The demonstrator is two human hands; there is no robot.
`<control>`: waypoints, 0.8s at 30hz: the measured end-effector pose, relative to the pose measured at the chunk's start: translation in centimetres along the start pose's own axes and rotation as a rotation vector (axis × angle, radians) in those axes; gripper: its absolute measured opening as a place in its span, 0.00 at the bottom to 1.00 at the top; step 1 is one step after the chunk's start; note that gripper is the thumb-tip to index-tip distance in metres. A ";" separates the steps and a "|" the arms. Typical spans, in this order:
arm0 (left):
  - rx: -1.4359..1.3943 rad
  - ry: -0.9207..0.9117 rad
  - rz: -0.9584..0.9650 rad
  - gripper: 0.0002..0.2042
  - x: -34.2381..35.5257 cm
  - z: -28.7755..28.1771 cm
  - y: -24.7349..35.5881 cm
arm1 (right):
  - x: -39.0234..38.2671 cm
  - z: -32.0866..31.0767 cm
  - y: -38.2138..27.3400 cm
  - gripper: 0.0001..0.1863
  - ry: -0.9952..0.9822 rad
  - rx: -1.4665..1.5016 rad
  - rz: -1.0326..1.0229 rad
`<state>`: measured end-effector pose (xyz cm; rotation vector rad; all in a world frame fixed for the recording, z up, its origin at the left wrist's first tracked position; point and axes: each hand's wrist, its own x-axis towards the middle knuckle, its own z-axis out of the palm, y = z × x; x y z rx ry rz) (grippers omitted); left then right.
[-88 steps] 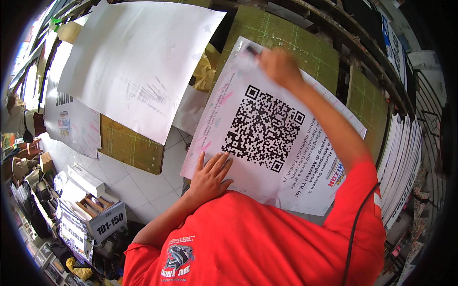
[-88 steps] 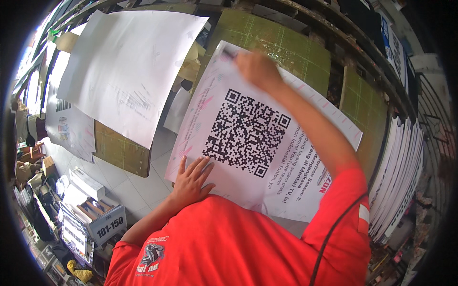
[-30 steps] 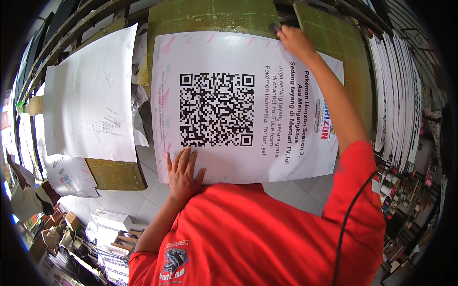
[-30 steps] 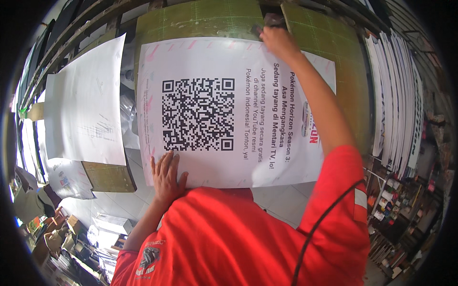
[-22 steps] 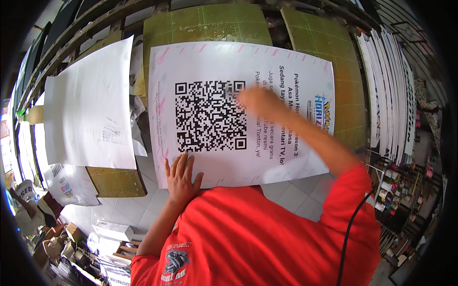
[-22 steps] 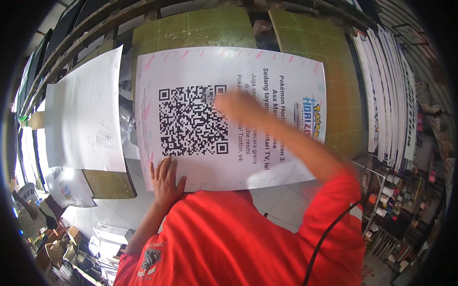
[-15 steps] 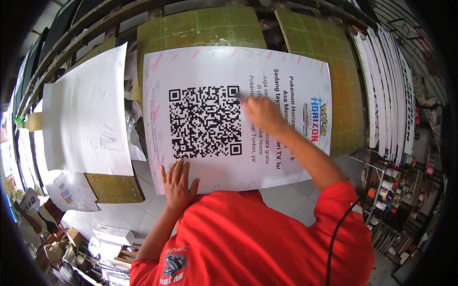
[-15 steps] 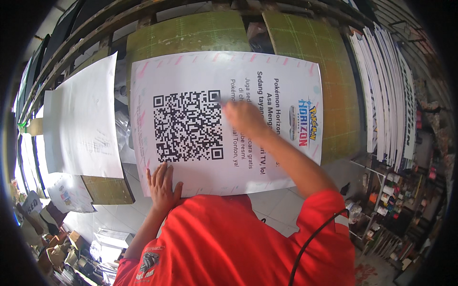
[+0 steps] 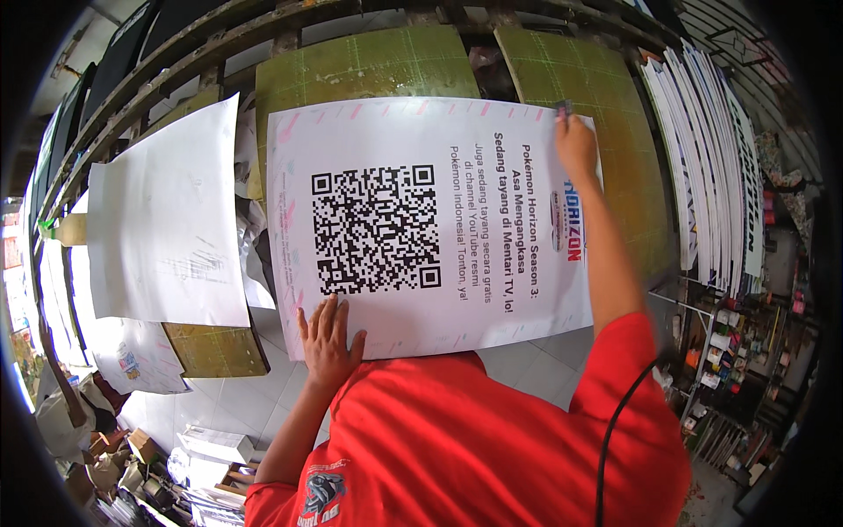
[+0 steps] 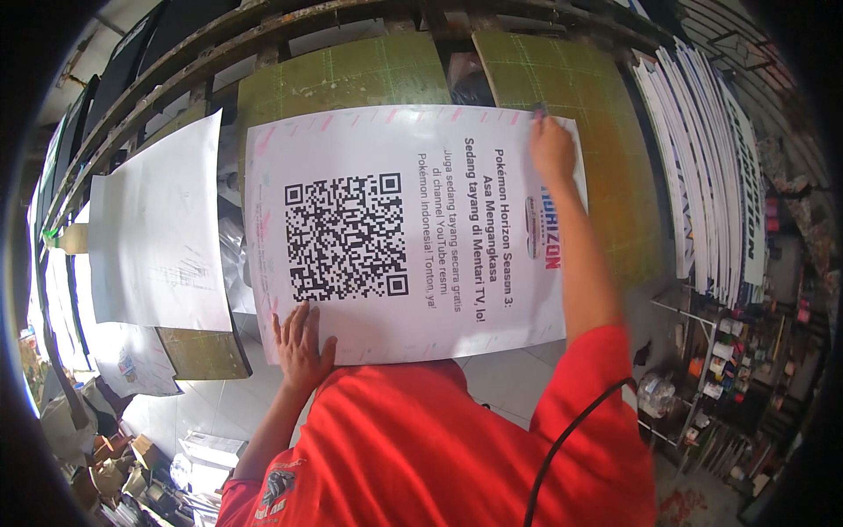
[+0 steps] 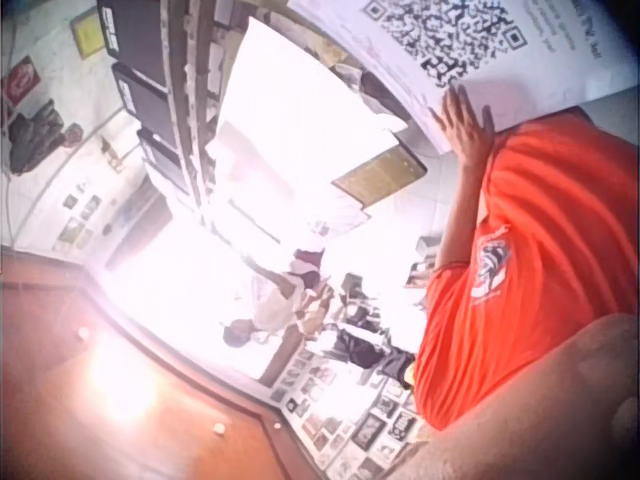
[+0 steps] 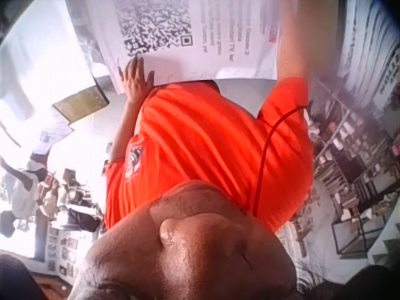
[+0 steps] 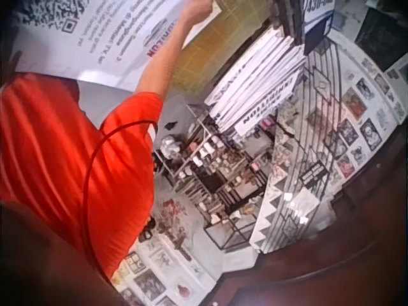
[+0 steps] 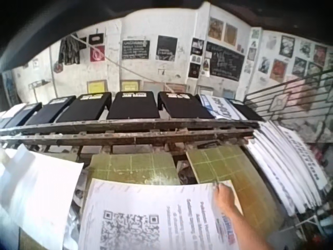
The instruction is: The person applies a clear protective film to a large printed sheet featuring a QR code and text. They use a small black squeegee tool to smooth the film and remove air bubbles. After finishing one sheet, they stack it and pick up another sheet labeled 'ANIME EXHIBITION' to repeat the process.
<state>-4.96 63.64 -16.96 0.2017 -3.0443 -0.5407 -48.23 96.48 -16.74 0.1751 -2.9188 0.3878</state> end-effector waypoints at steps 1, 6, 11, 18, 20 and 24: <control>-0.004 -0.003 -0.002 0.27 0.1 -0.1 0.1 | -1.1 0.7 -1.3 0.19 -0.034 0.055 0.023; -0.005 0.019 0.005 0.27 -0.3 0.1 0.1 | -5.4 1.7 -9.0 0.20 -0.099 -0.009 0.080; -0.009 0.035 0.007 0.27 -0.3 0.1 0.0 | -7.1 2.4 -14.4 0.19 -0.124 -0.016 0.032; -0.023 0.045 0.006 0.27 -0.4 -0.2 0.1 | -8.1 3.4 -19.1 0.21 -0.163 0.020 -0.008; -0.030 0.067 0.016 0.27 -0.5 0.0 0.0 | -8.6 3.9 -20.5 0.21 -0.176 0.026 -0.031; -0.061 0.087 0.013 0.28 -0.7 0.2 -0.3 | -9.5 4.2 -23.8 0.18 -0.180 -0.002 -0.089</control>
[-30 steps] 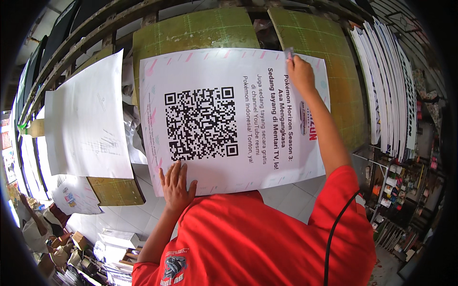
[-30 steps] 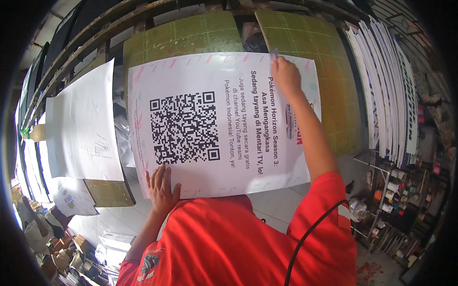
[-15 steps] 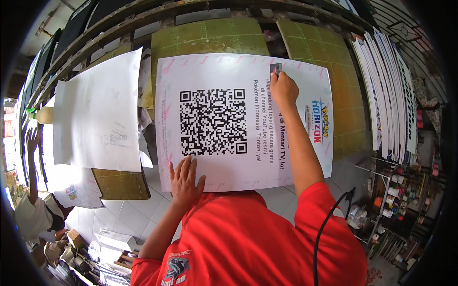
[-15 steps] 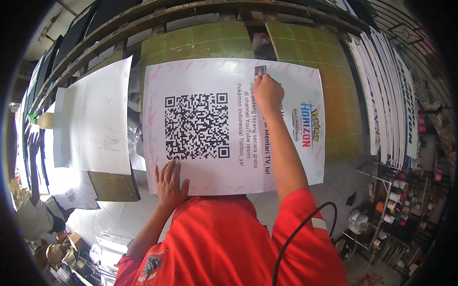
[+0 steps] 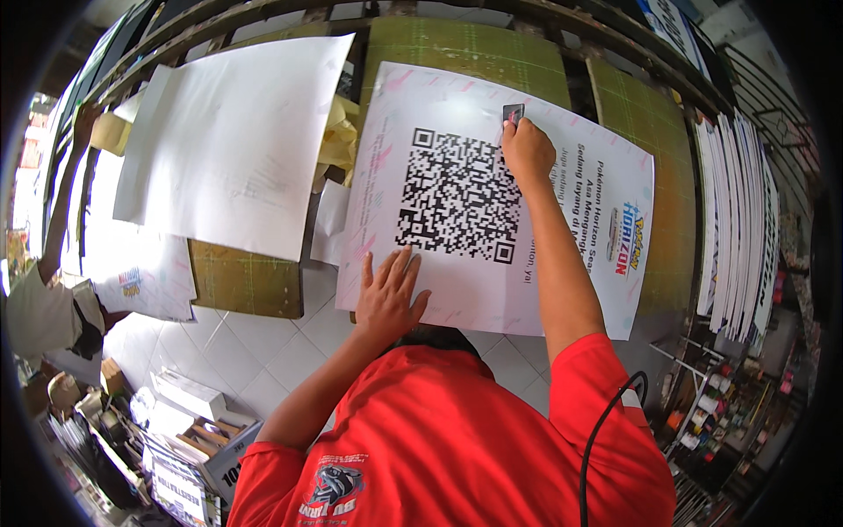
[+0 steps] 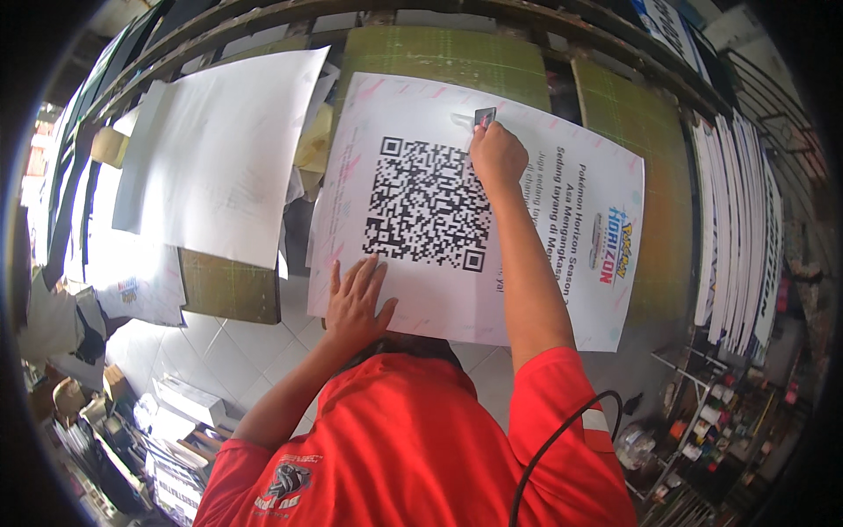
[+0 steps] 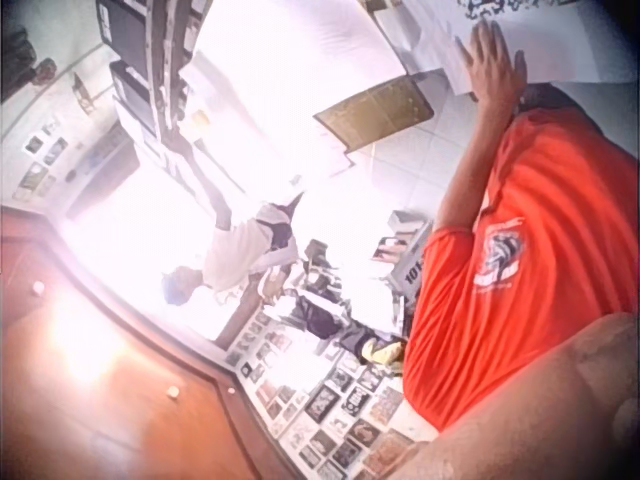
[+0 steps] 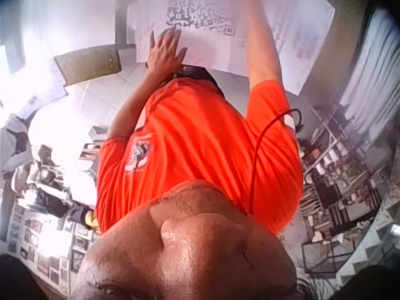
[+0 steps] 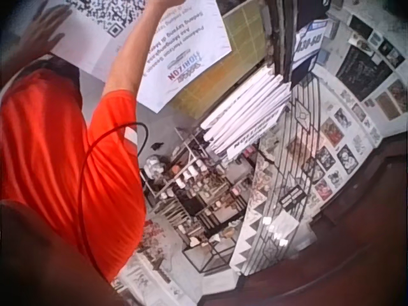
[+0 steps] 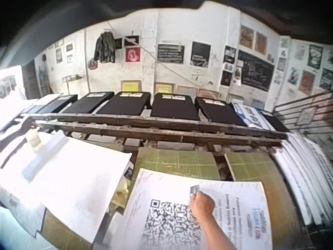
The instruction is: The person applies a clear protective film to a large printed sheet featuring a QR code and text. They use a small black squeegee tool to smooth the film and remove air bubbles. After finishing one sheet, they stack it and pick up another sheet labeled 'ANIME EXHIBITION' to repeat the process.
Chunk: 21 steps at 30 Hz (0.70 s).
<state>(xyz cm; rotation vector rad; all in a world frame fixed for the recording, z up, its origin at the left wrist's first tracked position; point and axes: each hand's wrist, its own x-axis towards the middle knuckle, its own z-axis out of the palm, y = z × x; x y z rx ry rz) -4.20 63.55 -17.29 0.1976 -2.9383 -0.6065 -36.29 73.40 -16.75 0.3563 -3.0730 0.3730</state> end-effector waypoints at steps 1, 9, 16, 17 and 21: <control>0.008 0.011 0.006 0.28 -0.1 0.2 -0.1 | -0.1 0.1 -0.9 0.18 -0.008 0.003 -0.013; -0.003 0.084 0.031 0.27 -0.5 0.4 -0.5 | -0.5 1.2 -6.5 0.18 -0.045 0.012 -0.103; -0.002 0.052 0.013 0.27 -0.6 0.1 -0.5 | -0.1 2.4 -9.8 0.22 -0.083 0.015 -0.187; 0.000 0.050 0.014 0.27 -0.6 0.1 -0.5 | 0.1 2.8 -9.9 0.22 -0.083 0.017 -0.200; 0.004 0.049 0.018 0.27 -0.7 0.1 -0.6 | 0.0 3.1 -11.9 0.22 -0.101 0.035 -0.226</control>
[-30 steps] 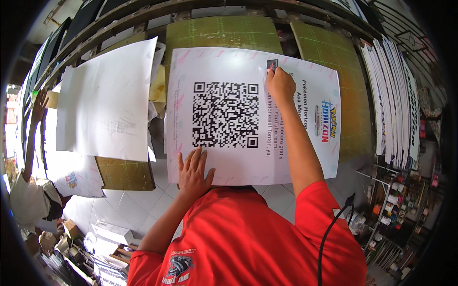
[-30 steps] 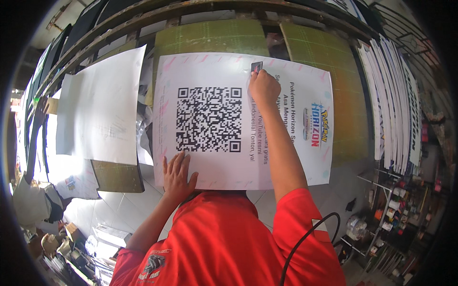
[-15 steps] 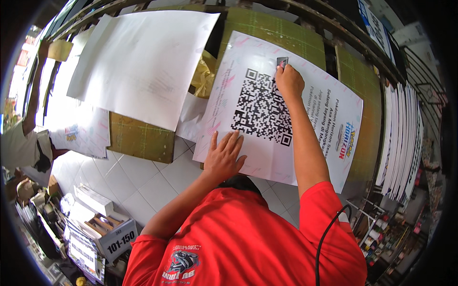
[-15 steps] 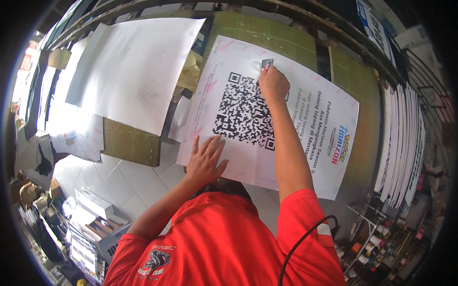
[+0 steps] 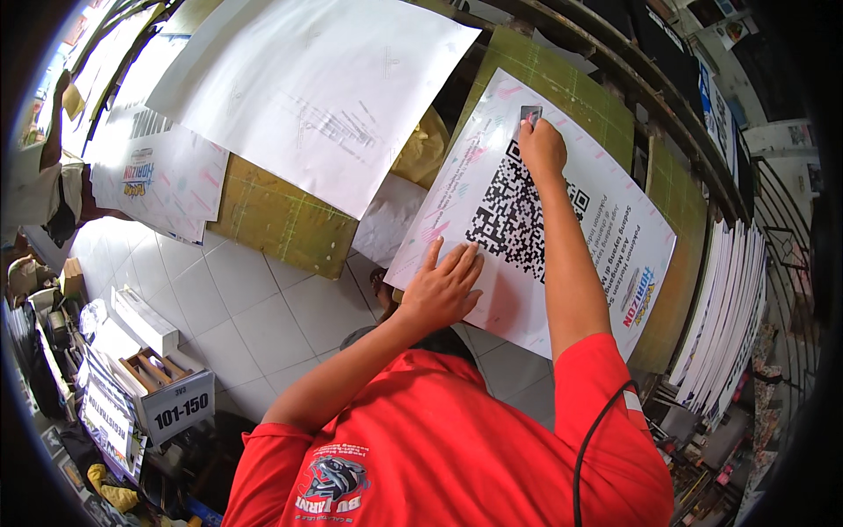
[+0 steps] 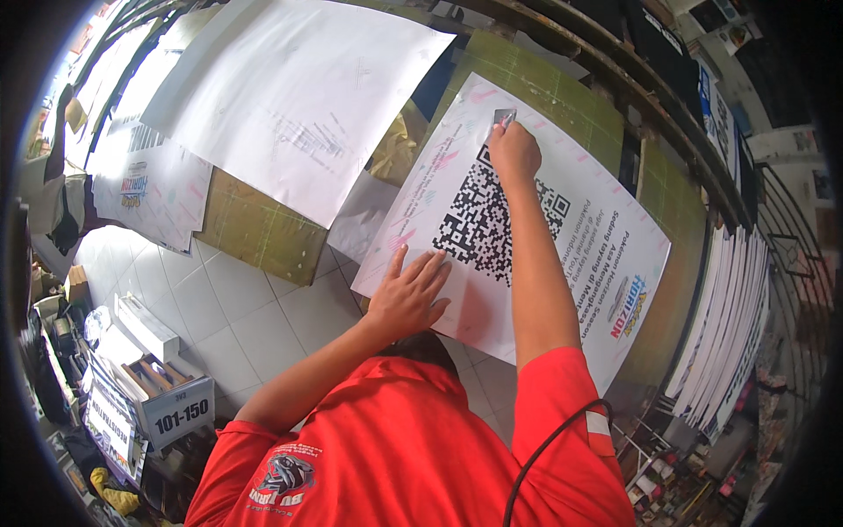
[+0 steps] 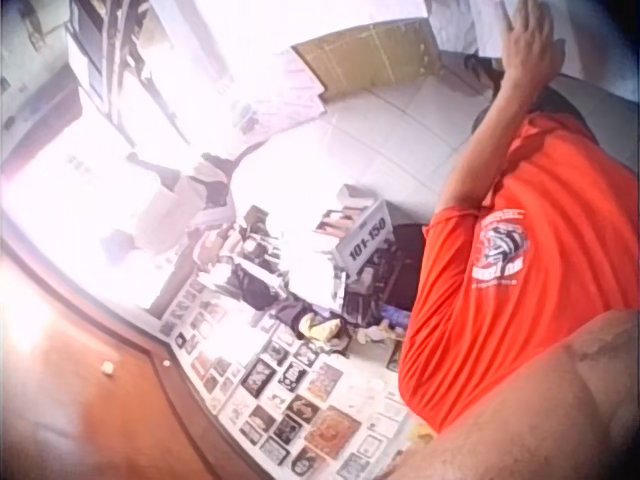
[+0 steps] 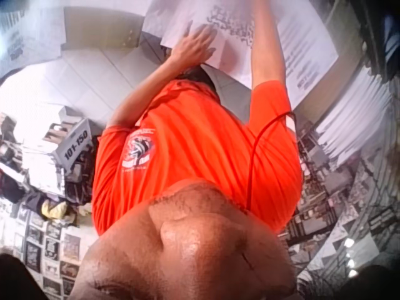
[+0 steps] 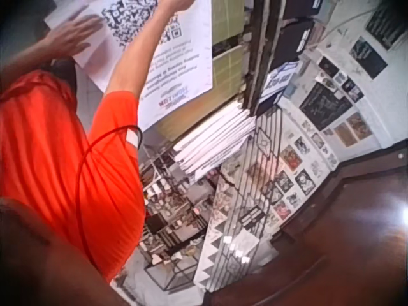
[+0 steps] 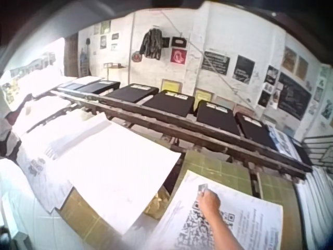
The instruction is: The person applies a clear protective film to a large printed sheet featuring a QR code and text. They use a small black squeegee tool to smooth the film and remove air bubbles. After finishing one sheet, they stack it and pick up another sheet labeled 'ANIME EXHIBITION' to repeat the process.
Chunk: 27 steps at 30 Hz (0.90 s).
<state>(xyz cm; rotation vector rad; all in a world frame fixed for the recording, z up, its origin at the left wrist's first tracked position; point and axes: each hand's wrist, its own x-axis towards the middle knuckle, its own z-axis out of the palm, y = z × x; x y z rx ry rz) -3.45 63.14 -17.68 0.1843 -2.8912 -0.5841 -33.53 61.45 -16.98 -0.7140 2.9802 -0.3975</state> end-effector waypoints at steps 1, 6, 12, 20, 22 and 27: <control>0.002 -0.001 -0.001 0.27 0.0 0.0 0.0 | 0.0 0.0 -0.6 0.20 0.004 -0.005 -0.006; -0.002 0.004 -0.005 0.27 0.1 -0.2 0.2 | 0.3 0.4 -1.9 0.18 0.024 0.012 -0.043; 0.000 -0.003 -0.001 0.28 0.2 -0.1 0.1 | 0.1 0.8 -3.3 0.20 -0.098 0.045 -0.201; -0.026 0.006 -0.028 0.27 0.3 -0.1 0.5 | 5.4 -1.7 8.0 0.20 -0.043 0.018 -0.189; -0.008 -0.006 -0.041 0.27 0.2 -0.2 0.6 | 3.1 -1.2 5.2 0.19 -0.087 0.043 -0.247; 0.008 -0.008 -0.044 0.27 0.2 -0.1 0.7 | -1.1 -0.6 1.0 0.18 -0.120 0.050 -0.340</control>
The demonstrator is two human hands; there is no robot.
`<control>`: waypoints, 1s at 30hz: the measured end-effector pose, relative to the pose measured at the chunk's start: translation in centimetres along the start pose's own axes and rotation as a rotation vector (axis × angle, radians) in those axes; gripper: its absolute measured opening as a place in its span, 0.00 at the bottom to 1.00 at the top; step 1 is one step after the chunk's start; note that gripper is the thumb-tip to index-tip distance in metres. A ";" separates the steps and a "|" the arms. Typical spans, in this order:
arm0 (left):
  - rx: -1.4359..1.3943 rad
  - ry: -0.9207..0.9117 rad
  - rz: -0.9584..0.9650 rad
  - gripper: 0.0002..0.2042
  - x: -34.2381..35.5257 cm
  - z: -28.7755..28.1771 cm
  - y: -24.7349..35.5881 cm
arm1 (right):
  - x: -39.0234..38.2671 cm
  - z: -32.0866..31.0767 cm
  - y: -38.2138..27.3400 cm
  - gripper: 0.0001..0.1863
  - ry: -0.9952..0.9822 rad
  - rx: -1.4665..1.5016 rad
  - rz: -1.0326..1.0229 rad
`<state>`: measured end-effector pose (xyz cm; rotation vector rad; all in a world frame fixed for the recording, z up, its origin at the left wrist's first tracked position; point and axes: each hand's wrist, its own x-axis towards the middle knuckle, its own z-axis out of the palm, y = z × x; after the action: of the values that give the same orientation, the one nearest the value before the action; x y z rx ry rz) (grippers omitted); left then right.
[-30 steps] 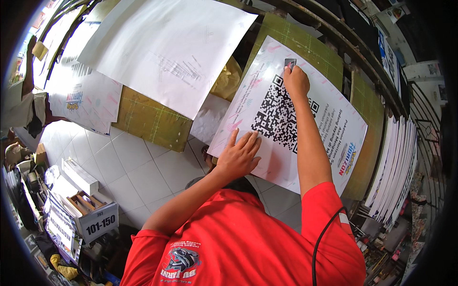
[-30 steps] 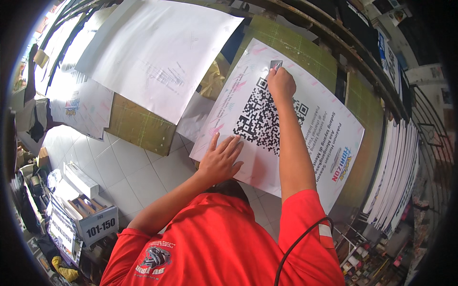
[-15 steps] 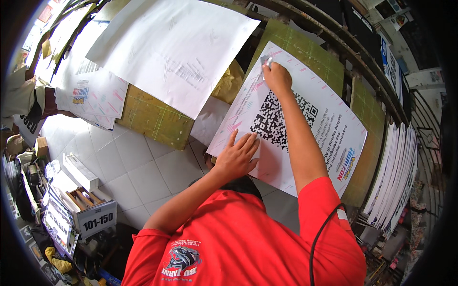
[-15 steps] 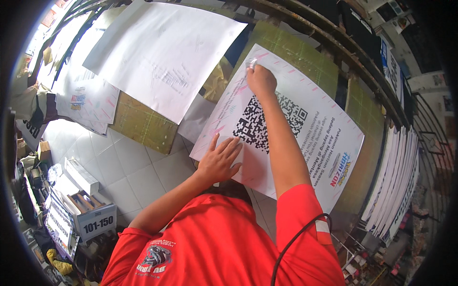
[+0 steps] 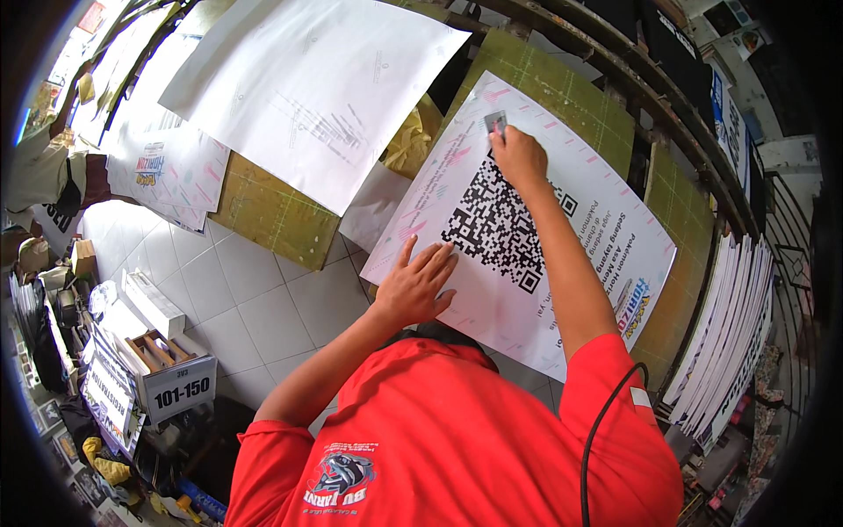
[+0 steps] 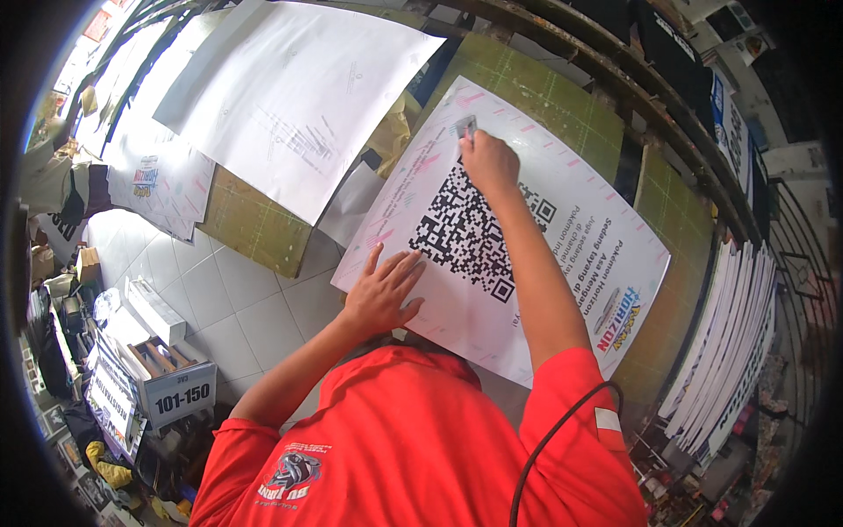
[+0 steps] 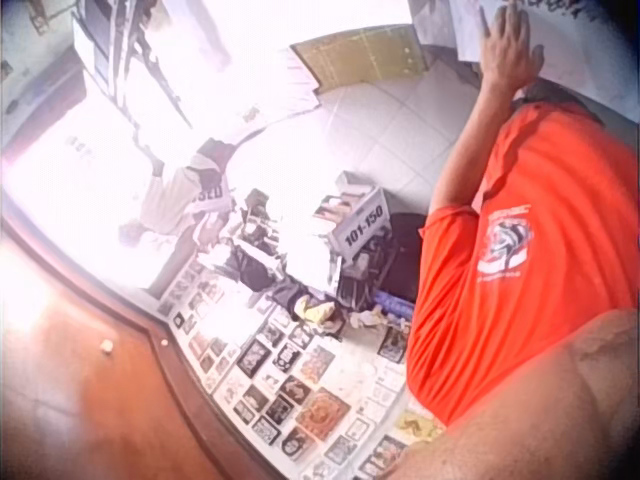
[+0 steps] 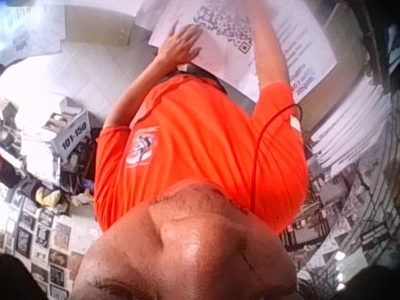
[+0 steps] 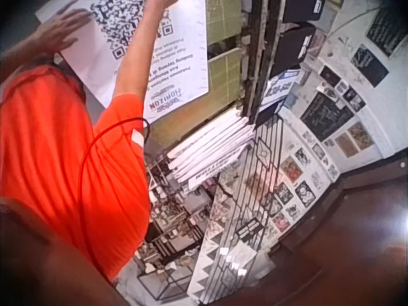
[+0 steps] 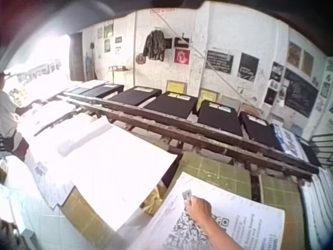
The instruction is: The person applies a clear protective film to a large printed sheet featuring a QR code and text. They use a small black squeegee tool to smooth the film and remove air bubbles. After finishing one sheet, they stack it and pick up another sheet labeled 'ANIME EXHIBITION' to repeat the process.
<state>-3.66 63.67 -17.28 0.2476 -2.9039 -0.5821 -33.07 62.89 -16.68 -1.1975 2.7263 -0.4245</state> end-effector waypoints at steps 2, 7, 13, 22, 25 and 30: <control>0.001 0.001 0.004 0.27 0.1 0.0 0.1 | -0.4 0.4 -0.9 0.19 0.001 -0.012 -0.041; 0.014 0.021 0.013 0.26 0.1 0.0 -0.1 | -0.2 0.1 -0.7 0.21 -0.095 0.245 -0.046; -0.003 0.031 0.021 0.26 0.2 -0.1 -0.1 | -0.8 -2.0 7.0 0.21 0.073 -0.025 0.081; -0.013 0.050 0.042 0.27 0.0 0.0 -0.4 | -6.0 1.0 -4.2 0.19 -0.139 -0.030 -0.087; -0.027 0.071 0.049 0.27 -0.2 0.2 -0.5 | -7.4 1.5 -5.1 0.19 -0.204 -0.028 -0.305; -0.112 0.173 -0.028 0.28 -0.5 0.1 -0.6 | -1.1 -3.6 3.4 0.20 -0.149 0.022 -0.060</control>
<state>-3.07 63.22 -17.68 0.3074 -2.6956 -0.6886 -35.55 66.62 -14.27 -1.2546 2.5596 -0.3551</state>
